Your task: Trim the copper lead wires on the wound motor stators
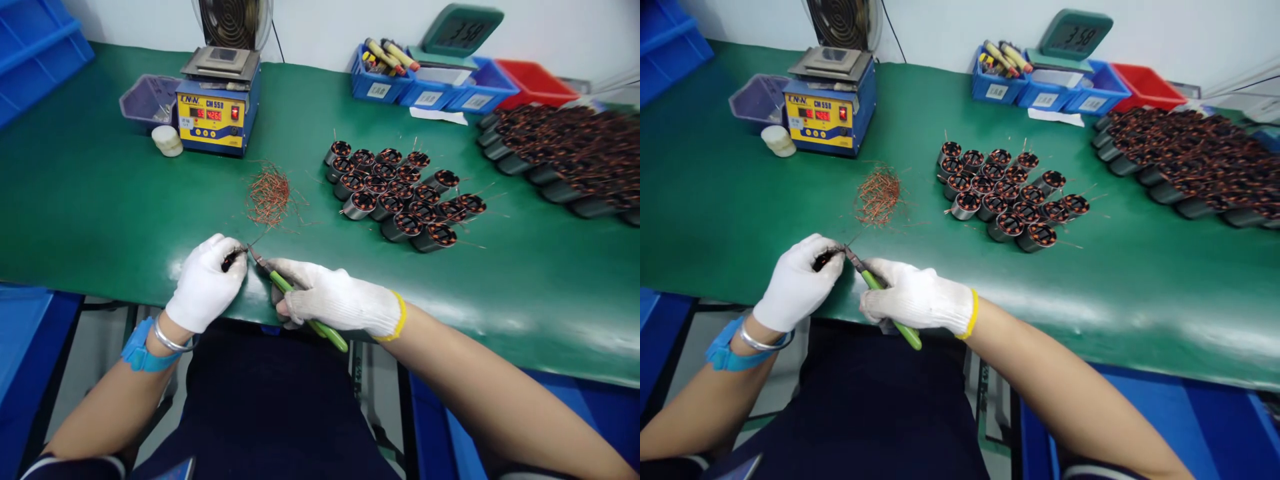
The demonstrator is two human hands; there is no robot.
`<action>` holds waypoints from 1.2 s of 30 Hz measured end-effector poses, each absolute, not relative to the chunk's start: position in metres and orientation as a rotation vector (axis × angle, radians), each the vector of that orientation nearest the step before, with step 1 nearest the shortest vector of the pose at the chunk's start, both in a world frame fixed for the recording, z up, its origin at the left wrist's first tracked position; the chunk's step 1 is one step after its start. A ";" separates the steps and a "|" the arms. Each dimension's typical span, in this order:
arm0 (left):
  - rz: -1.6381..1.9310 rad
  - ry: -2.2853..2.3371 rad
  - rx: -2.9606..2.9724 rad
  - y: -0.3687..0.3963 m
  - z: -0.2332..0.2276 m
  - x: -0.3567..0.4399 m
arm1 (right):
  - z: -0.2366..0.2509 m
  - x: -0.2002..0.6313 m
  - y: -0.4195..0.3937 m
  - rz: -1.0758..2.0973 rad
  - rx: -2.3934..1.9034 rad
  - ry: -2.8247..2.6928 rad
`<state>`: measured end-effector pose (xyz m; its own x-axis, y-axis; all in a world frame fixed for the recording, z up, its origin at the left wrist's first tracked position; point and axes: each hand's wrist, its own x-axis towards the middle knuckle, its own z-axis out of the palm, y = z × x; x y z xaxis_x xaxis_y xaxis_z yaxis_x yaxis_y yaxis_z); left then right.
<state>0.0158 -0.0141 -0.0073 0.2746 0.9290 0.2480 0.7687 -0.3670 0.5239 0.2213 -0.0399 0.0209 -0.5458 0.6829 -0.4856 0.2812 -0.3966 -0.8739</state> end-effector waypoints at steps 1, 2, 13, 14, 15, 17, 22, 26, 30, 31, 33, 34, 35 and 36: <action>0.763 1.549 2.251 -0.014 -0.007 0.016 | 0.020 0.221 -0.039 2.009 -1.301 -1.526; 0.771 1.543 2.253 -0.014 -0.007 0.016 | 0.019 0.221 -0.038 1.991 -1.287 -1.525; 0.798 1.523 2.263 -0.014 -0.008 0.015 | 0.016 0.219 -0.037 1.992 -1.315 -1.481; 0.805 1.519 2.267 -0.013 -0.009 0.015 | 0.016 0.219 -0.038 2.002 -1.327 -1.466; 0.817 1.514 2.273 -0.013 -0.010 0.015 | 0.017 0.219 -0.038 2.010 -1.343 -1.462; 0.838 1.505 2.286 -0.013 -0.011 0.015 | 0.018 0.218 -0.038 2.017 -1.374 -1.478; 0.843 1.520 2.297 -0.012 -0.012 0.015 | 0.018 0.218 -0.035 1.974 -1.404 -1.580; 0.854 1.525 2.247 -0.013 -0.011 0.017 | 0.024 0.217 -0.031 1.882 -1.475 -1.763; 1.026 1.593 2.067 -0.022 -0.014 0.011 | 0.036 0.216 -0.030 1.718 -1.644 -1.966; 1.065 1.617 2.057 -0.026 -0.015 0.007 | 0.038 0.218 -0.033 1.576 -1.717 -2.060; 1.053 1.662 2.120 -0.032 -0.018 -0.002 | 0.040 0.222 -0.040 1.106 -1.897 -2.289; 0.990 1.684 2.176 -0.034 -0.018 -0.006 | 0.038 0.226 -0.045 0.825 -1.982 -2.387; 0.908 1.703 2.226 -0.036 -0.019 -0.010 | 0.036 0.230 -0.050 0.566 -2.054 -2.454; 0.829 1.711 2.259 -0.036 -0.020 -0.013 | 0.033 0.235 -0.055 0.357 -2.112 -2.493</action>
<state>-0.0130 -0.0365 -0.0198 0.1785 0.9315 0.3169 0.8260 -0.3168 0.4661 0.2349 -0.0546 0.0333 -0.1680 0.9539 -0.2488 0.9854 0.1552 -0.0706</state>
